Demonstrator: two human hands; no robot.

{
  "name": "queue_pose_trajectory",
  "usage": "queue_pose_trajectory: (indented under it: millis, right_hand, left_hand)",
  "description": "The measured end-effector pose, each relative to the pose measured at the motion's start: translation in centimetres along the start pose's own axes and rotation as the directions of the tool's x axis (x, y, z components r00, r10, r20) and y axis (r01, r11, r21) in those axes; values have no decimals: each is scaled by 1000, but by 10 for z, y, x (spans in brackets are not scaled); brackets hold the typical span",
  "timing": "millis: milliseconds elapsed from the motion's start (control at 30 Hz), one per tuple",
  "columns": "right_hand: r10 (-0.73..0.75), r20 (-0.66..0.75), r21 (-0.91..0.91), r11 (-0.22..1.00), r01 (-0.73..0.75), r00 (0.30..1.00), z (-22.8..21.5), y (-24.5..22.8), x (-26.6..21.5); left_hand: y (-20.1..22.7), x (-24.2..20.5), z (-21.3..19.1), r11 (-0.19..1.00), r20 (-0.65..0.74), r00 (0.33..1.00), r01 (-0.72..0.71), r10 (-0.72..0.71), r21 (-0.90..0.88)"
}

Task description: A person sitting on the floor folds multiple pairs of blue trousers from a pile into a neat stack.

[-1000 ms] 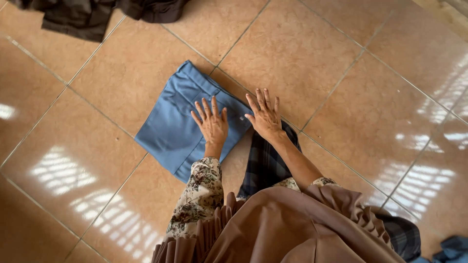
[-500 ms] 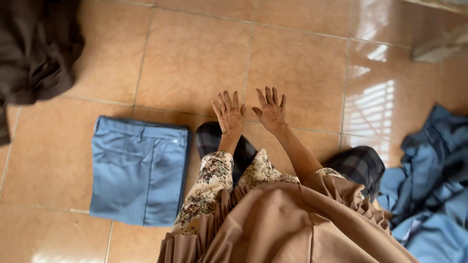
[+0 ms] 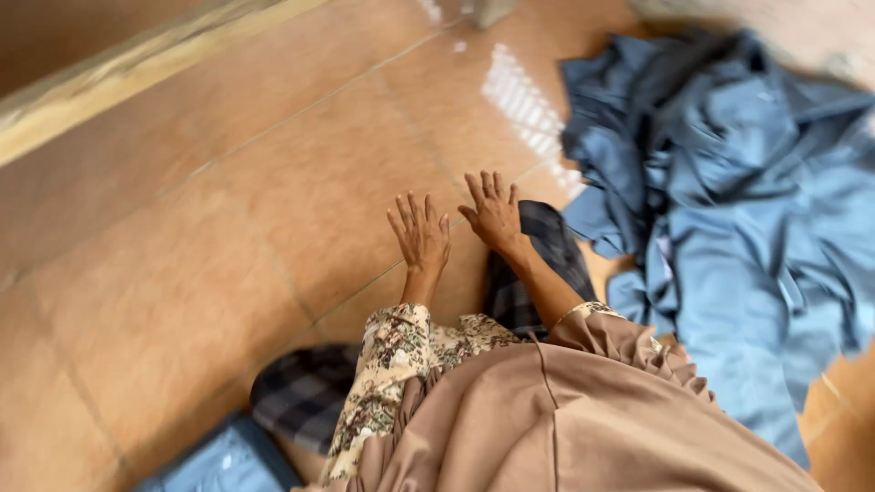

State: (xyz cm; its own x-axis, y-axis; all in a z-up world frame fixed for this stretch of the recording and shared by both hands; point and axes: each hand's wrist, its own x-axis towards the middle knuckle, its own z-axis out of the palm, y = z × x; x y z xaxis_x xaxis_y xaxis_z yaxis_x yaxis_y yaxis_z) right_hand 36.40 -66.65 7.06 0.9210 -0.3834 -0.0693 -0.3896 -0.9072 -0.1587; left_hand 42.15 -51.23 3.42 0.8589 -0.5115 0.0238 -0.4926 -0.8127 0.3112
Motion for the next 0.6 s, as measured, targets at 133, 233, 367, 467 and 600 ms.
queue_pose_trajectory:
  millis: [133, 233, 367, 467, 600]
  right_hand:
    - [185, -37, 52, 982, -183, 982, -8, 65, -30]
    - [293, -51, 94, 953, -287, 955, -10, 115, -55]
    - [434, -143, 105, 900, -422, 890, -3, 177, -97]
    - [521, -130, 226, 844, -487, 843, 2, 227, -122]
    - [532, -348, 206, 847, -490, 772, -12, 288, -128]
  left_hand:
    - [55, 12, 34, 972, -14, 973, -231, 231, 35]
    - [100, 15, 33, 918, -13, 919, -393, 394, 50]
    - [161, 15, 36, 810, 64, 808, -586, 586, -20]
    - [202, 16, 43, 743, 100, 736, -664, 669, -82]
    - [250, 16, 55, 709, 107, 701, -697, 705, -107]
